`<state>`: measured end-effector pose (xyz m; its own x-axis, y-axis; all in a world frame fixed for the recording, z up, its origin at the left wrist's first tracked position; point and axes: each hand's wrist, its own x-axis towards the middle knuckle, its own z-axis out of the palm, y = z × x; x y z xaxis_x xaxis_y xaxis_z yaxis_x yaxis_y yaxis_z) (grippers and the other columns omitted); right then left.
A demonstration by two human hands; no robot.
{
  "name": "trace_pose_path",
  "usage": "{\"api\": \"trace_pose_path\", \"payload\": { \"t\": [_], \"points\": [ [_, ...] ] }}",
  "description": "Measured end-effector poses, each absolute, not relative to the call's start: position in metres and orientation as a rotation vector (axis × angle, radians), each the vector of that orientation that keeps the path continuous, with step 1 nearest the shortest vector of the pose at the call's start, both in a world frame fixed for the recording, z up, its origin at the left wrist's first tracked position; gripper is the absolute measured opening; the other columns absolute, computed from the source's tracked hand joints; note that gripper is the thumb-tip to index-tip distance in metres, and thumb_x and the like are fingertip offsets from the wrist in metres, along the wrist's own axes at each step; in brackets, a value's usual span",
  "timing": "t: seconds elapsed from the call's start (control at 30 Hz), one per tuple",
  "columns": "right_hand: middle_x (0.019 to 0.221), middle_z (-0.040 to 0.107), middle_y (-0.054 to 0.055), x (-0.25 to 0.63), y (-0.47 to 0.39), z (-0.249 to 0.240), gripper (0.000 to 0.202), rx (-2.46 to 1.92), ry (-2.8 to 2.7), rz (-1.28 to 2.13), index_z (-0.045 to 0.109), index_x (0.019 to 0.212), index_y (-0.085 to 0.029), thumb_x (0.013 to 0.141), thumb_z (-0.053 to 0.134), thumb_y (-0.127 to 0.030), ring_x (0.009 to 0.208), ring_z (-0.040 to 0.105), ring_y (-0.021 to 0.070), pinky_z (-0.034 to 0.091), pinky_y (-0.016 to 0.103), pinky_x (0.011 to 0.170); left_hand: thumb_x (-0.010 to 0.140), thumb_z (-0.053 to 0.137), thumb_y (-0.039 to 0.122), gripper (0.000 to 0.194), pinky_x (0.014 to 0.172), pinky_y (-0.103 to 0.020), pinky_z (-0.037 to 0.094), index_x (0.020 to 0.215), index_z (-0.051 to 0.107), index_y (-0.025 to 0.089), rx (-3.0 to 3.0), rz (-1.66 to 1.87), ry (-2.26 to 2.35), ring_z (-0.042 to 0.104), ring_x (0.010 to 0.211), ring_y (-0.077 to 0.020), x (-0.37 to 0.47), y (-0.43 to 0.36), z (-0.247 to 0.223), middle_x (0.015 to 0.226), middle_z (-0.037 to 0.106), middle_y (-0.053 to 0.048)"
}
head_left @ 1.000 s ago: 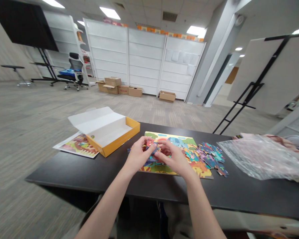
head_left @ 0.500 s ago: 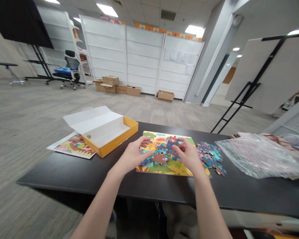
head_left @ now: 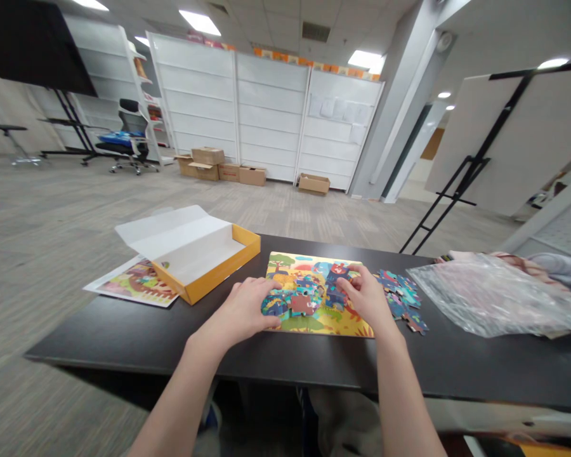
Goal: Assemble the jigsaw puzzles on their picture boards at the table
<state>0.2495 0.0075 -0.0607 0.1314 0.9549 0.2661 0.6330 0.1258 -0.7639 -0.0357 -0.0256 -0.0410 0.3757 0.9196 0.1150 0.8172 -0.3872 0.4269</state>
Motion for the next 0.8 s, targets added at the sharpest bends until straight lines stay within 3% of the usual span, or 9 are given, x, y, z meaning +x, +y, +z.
{"api": "trace_pose_path", "payload": {
  "t": [0.2,0.4,0.8],
  "points": [
    [0.07,0.073,0.003,0.246,0.004,-0.057,0.038,-1.521,-1.644,0.685,0.056,0.112,-0.02,0.083,0.06,-0.043,0.071,0.072,0.0249,0.048,0.031,0.058,0.078,0.071,0.035,0.043,0.099,-0.045,0.043,0.119,0.065,0.023,2.362,0.452,1.523,0.061,0.114,-0.0312,-0.034,-0.026,-0.043,0.12,0.07,-0.008],
    [0.066,0.069,0.0,0.247,-0.005,-0.046,0.04,-1.463,-1.642,0.918,0.057,0.113,-0.019,0.081,0.061,-0.044,0.073,0.073,0.0248,0.047,0.028,0.051,0.078,0.069,0.034,0.043,0.091,-0.039,0.047,0.119,0.063,0.022,2.408,0.52,1.52,0.066,0.106,-0.0296,-0.031,-0.024,-0.045,0.116,0.069,-0.009],
    [0.063,0.067,-0.002,0.252,-0.005,-0.053,0.039,-1.553,-1.714,0.8,0.059,0.112,-0.018,0.081,0.062,-0.04,0.062,0.069,0.0207,0.045,0.028,0.053,0.082,0.067,0.033,0.046,0.089,-0.036,0.048,0.126,0.059,0.021,2.463,0.53,1.571,0.066,0.106,-0.0292,-0.028,-0.023,-0.042,0.119,0.069,-0.01]
  ]
}}
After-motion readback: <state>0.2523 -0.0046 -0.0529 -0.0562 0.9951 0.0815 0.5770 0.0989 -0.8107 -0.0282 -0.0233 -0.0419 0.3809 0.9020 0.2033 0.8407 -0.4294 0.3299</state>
